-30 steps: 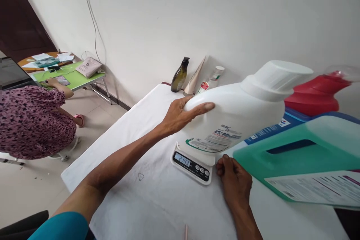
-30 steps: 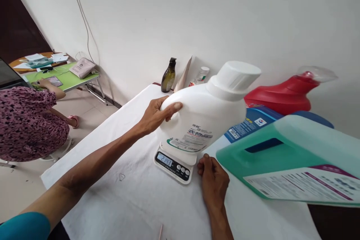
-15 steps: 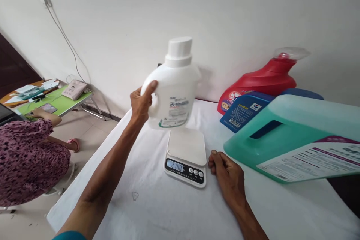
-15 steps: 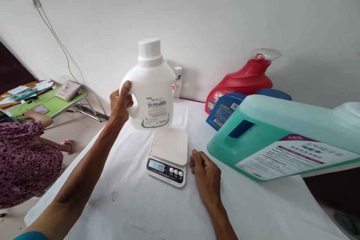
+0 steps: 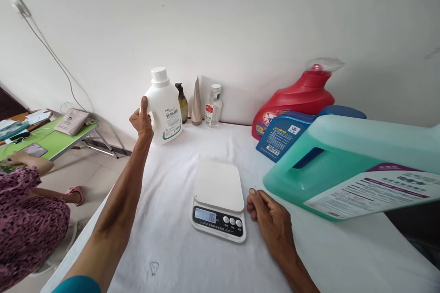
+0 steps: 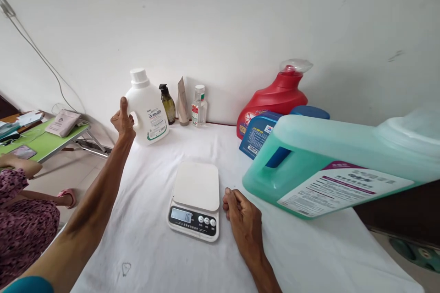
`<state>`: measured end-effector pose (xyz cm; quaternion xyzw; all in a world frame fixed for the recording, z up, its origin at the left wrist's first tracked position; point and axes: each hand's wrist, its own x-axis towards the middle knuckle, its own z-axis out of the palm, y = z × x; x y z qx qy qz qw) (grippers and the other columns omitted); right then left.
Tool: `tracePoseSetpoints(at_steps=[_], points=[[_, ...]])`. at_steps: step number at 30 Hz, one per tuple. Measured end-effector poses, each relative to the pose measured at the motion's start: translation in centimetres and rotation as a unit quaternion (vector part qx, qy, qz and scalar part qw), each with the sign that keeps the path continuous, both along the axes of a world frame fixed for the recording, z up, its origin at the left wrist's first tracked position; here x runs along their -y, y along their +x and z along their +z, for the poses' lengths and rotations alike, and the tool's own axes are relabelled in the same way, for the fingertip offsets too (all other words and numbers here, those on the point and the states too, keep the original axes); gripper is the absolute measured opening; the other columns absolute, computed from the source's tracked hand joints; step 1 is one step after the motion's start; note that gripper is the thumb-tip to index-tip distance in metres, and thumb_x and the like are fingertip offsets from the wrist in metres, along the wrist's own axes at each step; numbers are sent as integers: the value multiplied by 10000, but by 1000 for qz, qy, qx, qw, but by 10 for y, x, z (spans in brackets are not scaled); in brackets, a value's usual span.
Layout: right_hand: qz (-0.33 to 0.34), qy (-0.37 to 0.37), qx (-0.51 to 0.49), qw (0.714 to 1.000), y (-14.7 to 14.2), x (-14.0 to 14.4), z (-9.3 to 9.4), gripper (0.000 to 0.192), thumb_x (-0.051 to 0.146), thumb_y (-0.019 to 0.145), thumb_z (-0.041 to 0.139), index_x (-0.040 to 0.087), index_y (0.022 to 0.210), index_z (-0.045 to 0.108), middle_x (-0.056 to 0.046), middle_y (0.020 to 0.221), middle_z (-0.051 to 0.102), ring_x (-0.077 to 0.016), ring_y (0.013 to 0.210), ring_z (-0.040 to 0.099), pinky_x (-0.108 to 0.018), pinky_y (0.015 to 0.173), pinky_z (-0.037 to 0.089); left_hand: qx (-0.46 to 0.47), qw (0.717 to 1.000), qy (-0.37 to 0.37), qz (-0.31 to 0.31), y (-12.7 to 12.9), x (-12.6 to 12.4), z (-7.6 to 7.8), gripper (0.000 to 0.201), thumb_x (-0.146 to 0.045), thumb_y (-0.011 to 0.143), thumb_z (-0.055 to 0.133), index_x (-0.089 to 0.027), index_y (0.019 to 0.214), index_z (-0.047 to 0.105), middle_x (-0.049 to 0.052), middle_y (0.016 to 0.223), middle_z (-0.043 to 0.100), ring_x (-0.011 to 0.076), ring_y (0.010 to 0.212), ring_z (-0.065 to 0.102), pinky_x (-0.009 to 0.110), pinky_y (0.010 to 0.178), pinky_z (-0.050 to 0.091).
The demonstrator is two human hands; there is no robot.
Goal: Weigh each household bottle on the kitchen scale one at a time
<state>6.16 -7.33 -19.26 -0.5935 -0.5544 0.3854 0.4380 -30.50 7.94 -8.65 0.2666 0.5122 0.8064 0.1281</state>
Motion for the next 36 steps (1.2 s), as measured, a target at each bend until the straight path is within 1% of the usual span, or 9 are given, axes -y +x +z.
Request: tracePoseSetpoints(at_steps=[9,14,17,19,21,24,28,33,36], points=[[4,-12,-12,1000,-1,1,1,610,771,930,549,241,629,548,-21,602,597,-162,546,514,-272,532,456,-25,998,9,54,1,-28,-3,761,-680,811,753,-241,564,183,-72,523,196,70,479,222,260,457,235],[1,7,-28,1000,-4,0,1,606,775,924,541,247,627,531,-16,589,584,-166,543,513,-275,526,441,-58,996,-54,43,-6,-21,-1,650,-684,887,667,-252,613,266,-62,566,298,107,531,351,268,519,340],[-1,22,-35,999,-5,1,-1,589,755,942,522,251,638,521,-21,604,599,-172,555,520,-278,528,421,-125,980,-93,123,-5,-4,9,435,-588,942,649,-229,779,465,-10,785,514,176,782,560,332,779,510],[2,29,-44,999,-5,0,-1,569,725,959,520,252,643,497,-19,628,608,-170,573,526,-275,531,411,-191,954,-68,222,9,11,20,323,-487,936,687,-213,1005,531,59,1075,582,233,1066,591,422,1028,489],[6,36,-51,998,-6,0,-1,552,692,975,513,253,642,473,-13,639,600,-169,587,536,-271,537,410,-279,934,-12,224,41,28,33,393,-436,920,713,-207,1181,528,112,1281,555,265,1240,551,459,1141,430],[8,51,-47,998,-6,1,1,531,644,999,483,254,638,459,-5,634,585,-169,596,540,-272,558,411,-353,935,38,-12,116,54,45,421,-479,915,724,-214,1197,559,102,1187,620,257,1115,621,425,1027,494],[11,82,-17,996,-6,-1,-2,500,579,1021,441,256,641,444,11,592,563,-162,566,512,-285,586,383,-334,878,-1,-344,223,71,43,465,-553,864,798,-207,1134,645,114,1147,683,258,1071,659,390,931,514],[10,117,5,993,-8,-6,-11,473,516,1042,387,265,642,392,16,568,528,-165,574,502,-292,612,352,-243,778,-88,-572,290,58,30,528,-581,732,914,-159,994,738,100,990,733,257,950,678,359,826,519],[2,119,5,993,-10,-9,-12,452,495,1033,390,266,643,382,16,564,524,-163,566,482,-299,613,330,-184,764,-108,-609,309,47,24,542,-607,625,962,-144,739,704,45,715,651,175,704,595,309,662,469]])
